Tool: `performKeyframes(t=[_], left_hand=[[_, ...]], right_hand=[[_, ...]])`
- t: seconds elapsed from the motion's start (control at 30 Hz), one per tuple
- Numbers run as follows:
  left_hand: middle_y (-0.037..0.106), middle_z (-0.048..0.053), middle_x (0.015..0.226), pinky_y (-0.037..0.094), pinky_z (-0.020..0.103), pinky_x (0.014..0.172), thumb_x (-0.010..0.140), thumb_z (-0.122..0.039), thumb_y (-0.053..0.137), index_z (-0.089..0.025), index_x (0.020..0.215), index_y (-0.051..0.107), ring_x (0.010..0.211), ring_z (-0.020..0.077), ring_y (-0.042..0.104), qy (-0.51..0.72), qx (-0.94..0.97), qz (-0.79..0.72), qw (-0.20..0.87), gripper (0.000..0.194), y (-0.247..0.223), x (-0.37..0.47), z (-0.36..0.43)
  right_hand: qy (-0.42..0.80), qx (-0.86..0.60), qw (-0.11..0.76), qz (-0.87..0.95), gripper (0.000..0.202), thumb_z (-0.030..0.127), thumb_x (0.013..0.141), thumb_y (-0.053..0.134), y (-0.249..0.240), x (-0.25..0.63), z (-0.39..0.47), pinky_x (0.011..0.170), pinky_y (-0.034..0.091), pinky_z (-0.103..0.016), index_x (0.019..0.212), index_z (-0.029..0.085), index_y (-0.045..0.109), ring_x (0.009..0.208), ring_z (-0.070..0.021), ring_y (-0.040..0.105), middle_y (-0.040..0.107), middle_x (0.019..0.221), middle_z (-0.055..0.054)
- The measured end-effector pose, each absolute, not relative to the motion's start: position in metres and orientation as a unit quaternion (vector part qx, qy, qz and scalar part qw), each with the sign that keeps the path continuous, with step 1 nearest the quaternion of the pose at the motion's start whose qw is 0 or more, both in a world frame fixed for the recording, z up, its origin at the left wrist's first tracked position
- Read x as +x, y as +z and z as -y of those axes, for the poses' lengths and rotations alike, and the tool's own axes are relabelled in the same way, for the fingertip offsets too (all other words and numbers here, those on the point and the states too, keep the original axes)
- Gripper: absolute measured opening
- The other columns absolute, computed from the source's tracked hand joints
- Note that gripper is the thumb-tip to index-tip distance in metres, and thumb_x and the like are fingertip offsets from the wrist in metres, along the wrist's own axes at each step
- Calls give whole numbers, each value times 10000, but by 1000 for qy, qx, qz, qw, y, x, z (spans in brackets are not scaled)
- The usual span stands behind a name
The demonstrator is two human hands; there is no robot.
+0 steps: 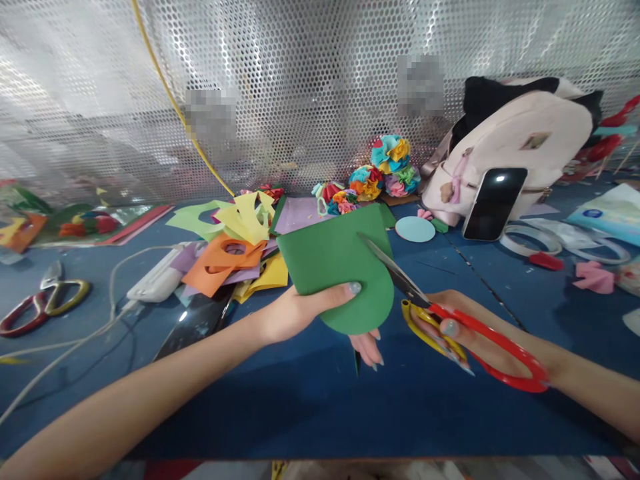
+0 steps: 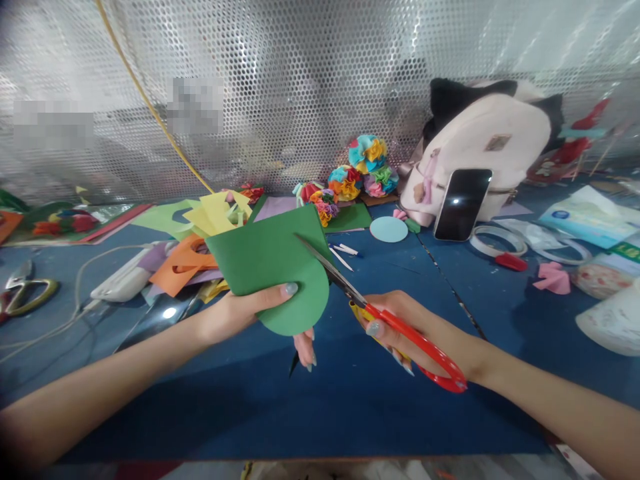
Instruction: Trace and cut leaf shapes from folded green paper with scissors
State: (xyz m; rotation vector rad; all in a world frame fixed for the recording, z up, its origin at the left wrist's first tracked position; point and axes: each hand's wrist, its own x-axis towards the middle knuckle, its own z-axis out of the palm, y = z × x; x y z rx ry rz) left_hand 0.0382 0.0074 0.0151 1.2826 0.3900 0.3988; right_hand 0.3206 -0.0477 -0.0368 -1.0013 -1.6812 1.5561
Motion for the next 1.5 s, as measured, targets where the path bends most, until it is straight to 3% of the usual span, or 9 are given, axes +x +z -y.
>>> performKeyframes(t=[0.17,0.33,0.73,0.93,1.1,1.17,1.23,1.37,1.5], left_hand=[[787,195,747,637,404,802,1027,-462,498,-42,889,769,791,312,803,172,587,-197,766,518,14,36,-10],[796,219,821,637,453,841,954,-490,617,-42,878,761,851,334,795,179,574,-235,764,477,16,33,-13],[798,205,815,630,418,849,946,-470,630,-54,885,759,876,324,795,194,581,-249,750,439,18,32,-12],[804,217,862,637,384,794,915,-457,669,-58,864,763,797,301,796,199,583,-265,742,413,23,30,-14],[800,200,805,638,360,788,893,-449,705,-70,799,760,792,298,797,216,590,-265,732,394,24,28,-18],[800,200,807,640,376,800,880,-452,723,-67,824,765,812,311,798,211,583,-269,737,391,22,28,-19],[807,196,841,642,388,804,852,-445,754,-68,872,773,829,319,797,196,571,-276,748,378,20,29,-17],[812,190,1001,624,386,877,805,-431,805,-79,980,784,939,317,786,151,541,-299,771,394,19,33,-11],[809,194,1013,608,377,912,784,-451,820,-78,890,791,983,319,774,147,534,-302,776,389,20,35,-7]], right_hand=[[610,-366,291,640,480,658,853,714,-27,315,42,410,453,-206,816,204,563,499,-96,462,453,679,34],[603,-387,296,632,447,640,888,684,-28,316,44,396,444,-196,926,205,584,485,-85,460,484,714,29],[617,-383,266,634,476,637,855,727,-23,316,39,348,395,-184,796,219,506,419,-77,428,439,581,67],[601,-385,262,650,562,769,870,592,-25,317,36,320,406,-208,753,236,455,406,-94,430,425,567,66],[597,-315,281,682,557,758,878,597,-23,315,30,512,501,-257,777,219,499,561,-130,549,510,686,18],[591,-284,271,705,569,767,889,569,-21,314,31,688,556,-322,881,198,586,746,-189,632,618,845,-54],[585,-278,255,718,588,772,891,560,-18,313,32,755,552,-341,981,194,612,822,-201,607,618,942,-74],[596,-291,254,704,600,808,855,568,-16,311,37,562,454,-242,872,209,540,646,-115,409,453,823,17],[600,-254,279,706,583,774,900,536,-16,307,38,516,474,-208,775,207,476,615,-98,423,414,790,23]])
